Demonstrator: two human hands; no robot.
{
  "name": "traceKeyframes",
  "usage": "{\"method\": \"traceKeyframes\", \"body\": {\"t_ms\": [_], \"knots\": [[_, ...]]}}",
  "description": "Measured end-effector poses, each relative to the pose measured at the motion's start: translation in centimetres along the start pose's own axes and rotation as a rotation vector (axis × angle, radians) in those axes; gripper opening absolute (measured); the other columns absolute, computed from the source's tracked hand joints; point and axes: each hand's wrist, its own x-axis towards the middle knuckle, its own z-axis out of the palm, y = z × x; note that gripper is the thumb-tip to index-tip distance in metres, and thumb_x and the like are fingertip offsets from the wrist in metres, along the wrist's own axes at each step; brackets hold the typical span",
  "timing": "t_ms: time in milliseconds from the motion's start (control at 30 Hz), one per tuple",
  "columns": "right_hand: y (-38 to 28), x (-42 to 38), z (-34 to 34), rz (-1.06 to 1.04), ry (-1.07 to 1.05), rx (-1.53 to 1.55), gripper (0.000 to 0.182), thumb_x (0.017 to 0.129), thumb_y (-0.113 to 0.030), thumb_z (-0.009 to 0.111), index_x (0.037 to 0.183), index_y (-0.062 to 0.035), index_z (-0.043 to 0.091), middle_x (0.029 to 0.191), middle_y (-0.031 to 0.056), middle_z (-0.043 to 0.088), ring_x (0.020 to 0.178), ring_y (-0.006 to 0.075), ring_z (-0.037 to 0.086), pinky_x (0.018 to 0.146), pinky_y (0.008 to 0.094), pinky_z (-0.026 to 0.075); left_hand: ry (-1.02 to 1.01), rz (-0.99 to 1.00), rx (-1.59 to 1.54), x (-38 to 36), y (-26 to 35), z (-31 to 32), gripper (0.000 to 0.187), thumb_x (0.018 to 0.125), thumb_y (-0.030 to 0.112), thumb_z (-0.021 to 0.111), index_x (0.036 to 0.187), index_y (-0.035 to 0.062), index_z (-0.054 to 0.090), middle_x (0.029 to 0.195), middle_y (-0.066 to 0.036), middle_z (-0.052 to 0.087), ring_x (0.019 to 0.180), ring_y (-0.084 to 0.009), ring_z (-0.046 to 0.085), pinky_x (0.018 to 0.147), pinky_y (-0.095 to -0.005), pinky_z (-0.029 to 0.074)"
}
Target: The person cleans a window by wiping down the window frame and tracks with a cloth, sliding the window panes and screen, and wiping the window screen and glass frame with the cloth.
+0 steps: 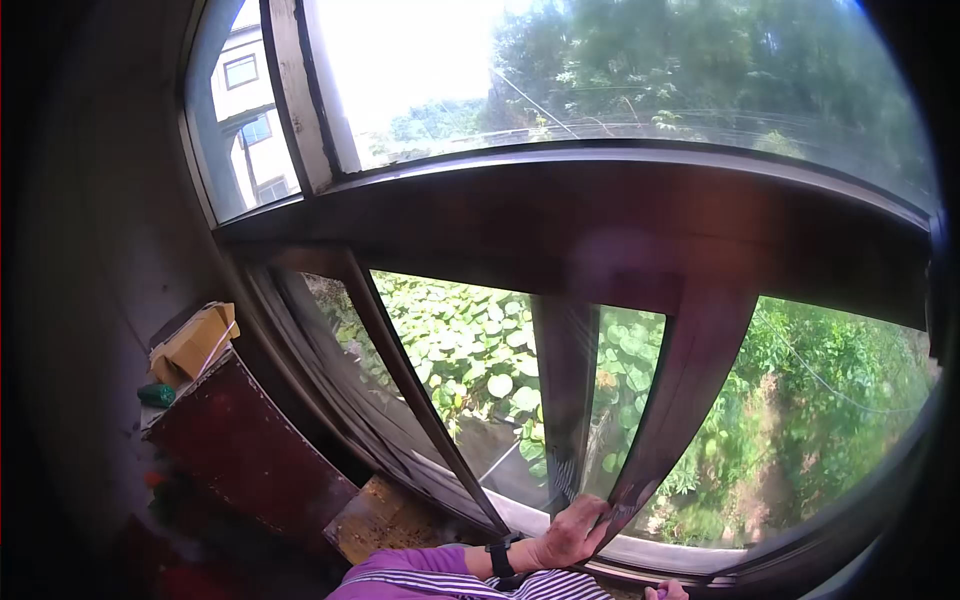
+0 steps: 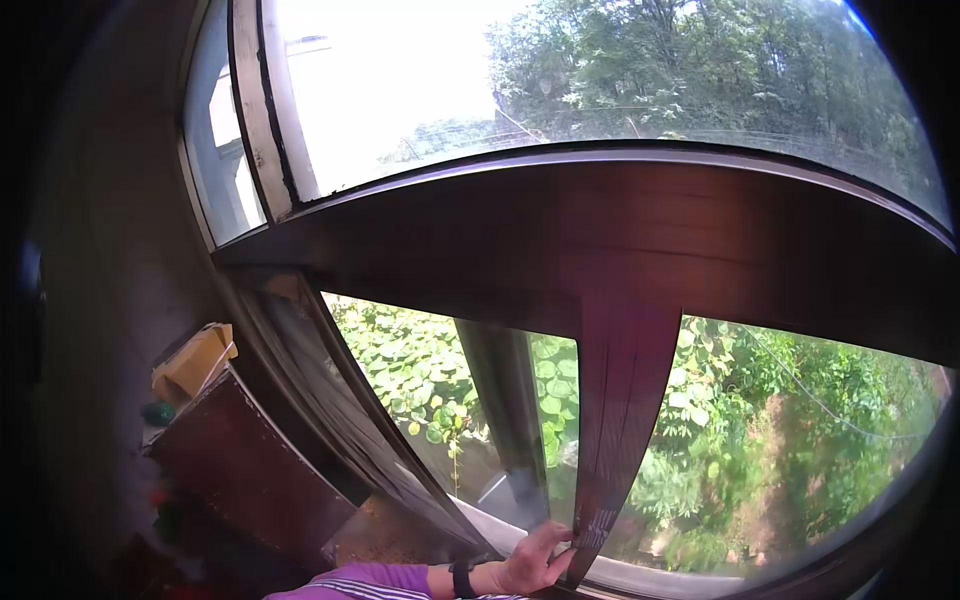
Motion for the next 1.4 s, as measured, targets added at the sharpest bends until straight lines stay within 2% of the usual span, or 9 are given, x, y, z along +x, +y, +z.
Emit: {"method": "traceKeyframes", "body": {"t_ms": [100,167,300,433,567,667,867,1033,1400], "knots": [[-3.7,1.6,-1.6,-0.157,0.051,-0.083,0.026,0.081,-0.023,0.062,0.098,-0.0033,0.063,0.087,0.0192,0.062,0.076,0.0326,0.06,0.066,0.0402,0.048,-0.07,0.017,-0.048,0.4,0.0,-0.7,0.023,0.075,0.0,0.061,0.096,-0.0024,0.051,0.087,-0.018,0.053,0.08,-0.0353,0.055,0.069,-0.0383,0.046],[-5.0,2.8,-1.0,-0.558,0.203,-0.235,0.022,0.083,-0.018,0.059,0.098,-0.0031,0.062,0.089,0.0182,0.062,0.077,0.0329,0.06,0.067,0.0406,0.048,-0.079,0.066,-0.08,0.8,-0.1,-1.3,0.021,0.077,0.001,0.059,0.096,-0.0025,0.051,0.087,-0.018,0.053,0.08,-0.0359,0.055,0.068,-0.0389,0.046],[-9.1,5.8,-0.6,-0.693,0.236,-0.286,0.016,0.084,-0.013,0.058,0.097,-0.0034,0.061,0.084,0.0161,0.061,0.072,0.0319,0.058,0.064,0.039,0.047,-0.047,0.119,-0.2,1.9,-0.7,-3.8,0.024,0.077,0.001,0.062,0.099,-0.0016,0.052,0.089,-0.017,0.054,0.082,-0.0337,0.057,0.069,-0.0385,0.048],[-15.4,6.4,-1.5,-0.674,0.327,0.111,0.013,0.082,-0.008,0.061,0.094,-0.0033,0.06,0.072,0.0128,0.054,0.062,0.0291,0.051,0.058,0.0371,0.042,0.288,0.351,-0.01,3.9,-0.1,-9.1,0.03,0.076,0.005,0.067,0.103,0.0012,0.055,0.103,-0.014,0.056,0.097,-0.0314,0.057,0.08,-0.04,0.047],[-15.7,7.4,-0.6,-0.574,0.281,0.124,0.017,0.081,-0.014,0.064,0.095,-0.0057,0.06,0.075,0.0122,0.057,0.063,0.0245,0.052,0.058,0.0369,0.042,0.552,0.208,0.502,4.8,-1.9,-14.5,0.064,0.074,0.02,0.073,0.125,0.0013,0.039,0.13,-0.021,0.033,0.124,-0.0419,0.03,0.102,-0.0514,0.025],[-17.1,7.7,-0.5,-0.397,0.288,0.237,0.015,0.068,-0.01,0.068,0.075,-0.003,0.057,0.057,0.0062,0.046,0.048,0.0164,0.043,0.048,0.0302,0.038,0.579,0.052,0.635,5.2,-3.9,-16.3,0.084,0.077,0.022,0.07,0.14,0.0007,0.019,0.137,-0.024,0.023,0.13,-0.0445,0.019,0.104,-0.0527,0.018],[-17.5,7.5,-0.6,-0.383,0.279,0.201,0.019,0.067,-0.012,0.071,0.077,-0.0037,0.057,0.061,0.0063,0.052,0.049,0.0162,0.045,0.048,0.03,0.038,0.651,-0.033,0.526,5.6,-5.7,-17.8,0.075,0.08,0.016,0.063,0.136,-0.0074,0.019,0.138,-0.023,0.023,0.129,-0.036,0.026,0.105,-0.0416,0.021],[-17.1,7.9,-0.5,-0.379,0.274,0.264,0.02,0.067,-0.012,0.072,0.078,-0.0041,0.058,0.058,0.006,0.051,0.051,0.0188,0.046,0.049,0.0313,0.038,0.643,-0.053,0.643,5.7,-5.7,-18.5,0.072,0.08,0.019,0.061,0.134,-0.0092,0.024,0.137,-0.026,0.025,0.126,-0.0417,0.025,0.104,-0.0497,0.022],[-17.7,7.5,-0.8,-0.498,0.31,0.093,0.027,0.065,-0.017,0.076,0.08,-0.0072,0.056,0.063,0.0059,0.051,0.058,0.024,0.052,0.053,0.0352,0.042,0.674,-0.104,0.719,3.8,-10.9,-22.4,0.06,0.091,0.025,0.045,0.139,-0.0035,0.022,0.143,-0.025,0.02,0.132,-0.0371,0.022,0.107,-0.0443,0.018]]}}
